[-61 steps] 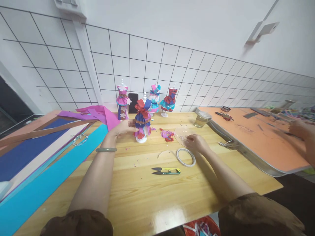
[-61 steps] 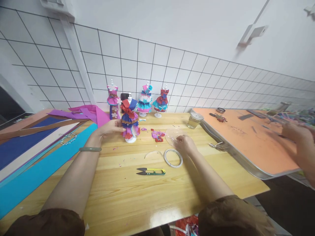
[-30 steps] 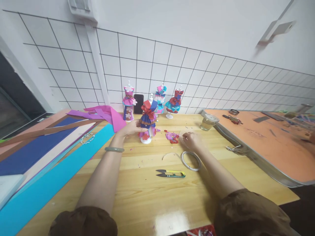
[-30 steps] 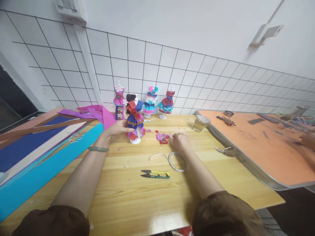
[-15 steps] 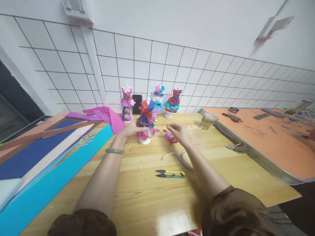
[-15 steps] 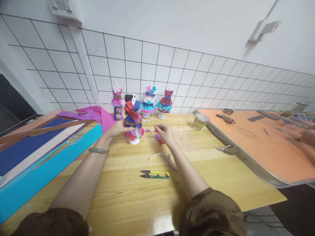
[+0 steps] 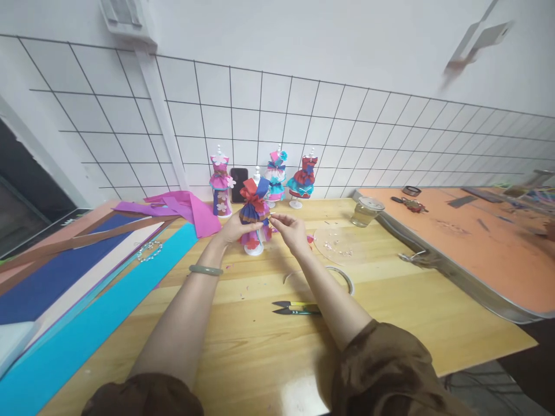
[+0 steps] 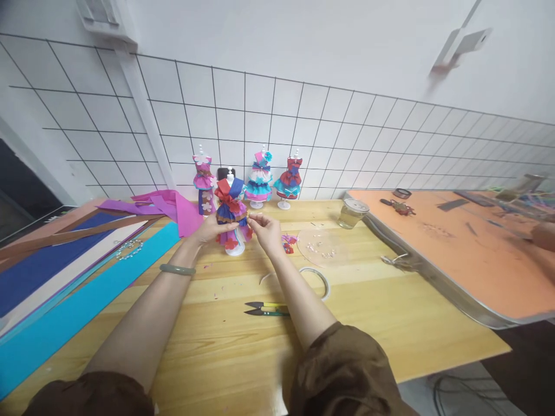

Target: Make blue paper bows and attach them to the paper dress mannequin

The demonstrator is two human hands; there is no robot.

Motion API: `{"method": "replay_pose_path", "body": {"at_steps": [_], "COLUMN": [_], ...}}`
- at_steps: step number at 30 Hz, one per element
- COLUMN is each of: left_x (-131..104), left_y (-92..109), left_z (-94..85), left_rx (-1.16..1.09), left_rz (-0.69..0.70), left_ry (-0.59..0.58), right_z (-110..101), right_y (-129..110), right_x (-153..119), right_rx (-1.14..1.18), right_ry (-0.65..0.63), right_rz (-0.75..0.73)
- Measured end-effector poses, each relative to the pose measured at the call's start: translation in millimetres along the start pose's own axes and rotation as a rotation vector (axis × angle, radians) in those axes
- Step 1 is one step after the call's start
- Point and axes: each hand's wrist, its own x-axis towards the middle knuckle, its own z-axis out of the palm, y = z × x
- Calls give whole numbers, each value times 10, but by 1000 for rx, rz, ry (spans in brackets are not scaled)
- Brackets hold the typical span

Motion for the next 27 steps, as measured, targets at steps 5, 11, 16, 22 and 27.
{"method": "replay_pose_path", "body": {"at_steps": [5,11,16,22,27], "left_x": [6,-6,5,10,17], "left_y": [6,49,34,-6,-40], "left_z": [21,57,58,38,11], "left_rx": [15,27,33,62,50], "left_rz": [-6,-26,-4,-42,-62], "left_ry": [28,64,79,150,162], "right_z": [47,63,88,104,97], "right_y": [23,75,82,121,143], "right_x": [10,21,2,-9,-8], "right_rx": [-7,-84,-107,-137,-190], "right_ry": [-27,-37,-27,3,4], "right_rz": [-80,-142,-149,-176,-219]}}
